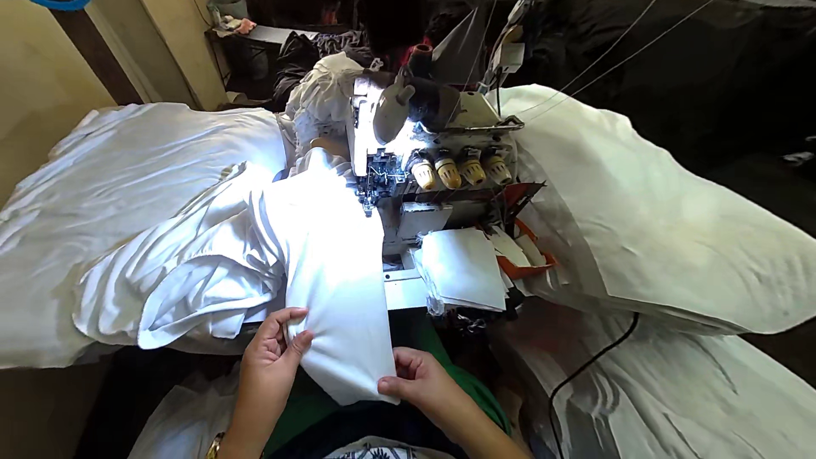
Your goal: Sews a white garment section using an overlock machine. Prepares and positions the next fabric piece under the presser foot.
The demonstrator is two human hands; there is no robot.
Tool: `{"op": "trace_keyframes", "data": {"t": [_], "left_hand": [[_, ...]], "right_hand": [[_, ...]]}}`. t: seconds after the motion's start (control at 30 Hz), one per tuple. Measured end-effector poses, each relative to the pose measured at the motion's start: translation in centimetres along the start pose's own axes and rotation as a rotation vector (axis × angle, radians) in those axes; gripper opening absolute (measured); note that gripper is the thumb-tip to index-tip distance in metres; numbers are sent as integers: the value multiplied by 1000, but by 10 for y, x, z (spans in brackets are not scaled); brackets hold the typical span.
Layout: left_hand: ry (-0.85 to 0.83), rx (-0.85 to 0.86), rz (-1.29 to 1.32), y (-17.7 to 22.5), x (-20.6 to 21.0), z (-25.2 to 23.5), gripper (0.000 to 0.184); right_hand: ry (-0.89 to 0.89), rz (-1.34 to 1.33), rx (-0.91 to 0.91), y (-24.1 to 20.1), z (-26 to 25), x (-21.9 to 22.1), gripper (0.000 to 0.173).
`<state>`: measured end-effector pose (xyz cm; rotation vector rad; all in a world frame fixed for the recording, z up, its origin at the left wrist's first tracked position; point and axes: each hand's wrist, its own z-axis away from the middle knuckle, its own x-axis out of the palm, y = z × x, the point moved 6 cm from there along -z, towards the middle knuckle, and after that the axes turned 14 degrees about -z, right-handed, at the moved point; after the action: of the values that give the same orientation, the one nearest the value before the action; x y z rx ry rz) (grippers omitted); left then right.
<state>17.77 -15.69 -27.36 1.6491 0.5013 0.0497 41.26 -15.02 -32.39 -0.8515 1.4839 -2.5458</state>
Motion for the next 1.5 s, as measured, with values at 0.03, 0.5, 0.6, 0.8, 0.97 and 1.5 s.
{"op": "trace_keyframes", "data": {"t": [0.03,0.5,0.6,0.8,0.97,1.5], "left_hand": [[0,2,-8,-1,1,-1,33],[74,166,-239,2,-1,3,38],[131,282,-338,20,-6,-16,40],[213,532,-658,80,-6,-93,39],[333,602,-1029,115,28,-113,29],[-121,481,-1090,86,94,-193,31]], "right_hand": [[32,24,-28,-1,0,0,16],[37,171,-73,7,10,4,17],[41,157,-126,-14,5,14,17],[103,148,-231,-61,-34,22,12],[162,100,-346,-82,-63,19,12],[364,815,-855,-151,-82,31,26]]}}
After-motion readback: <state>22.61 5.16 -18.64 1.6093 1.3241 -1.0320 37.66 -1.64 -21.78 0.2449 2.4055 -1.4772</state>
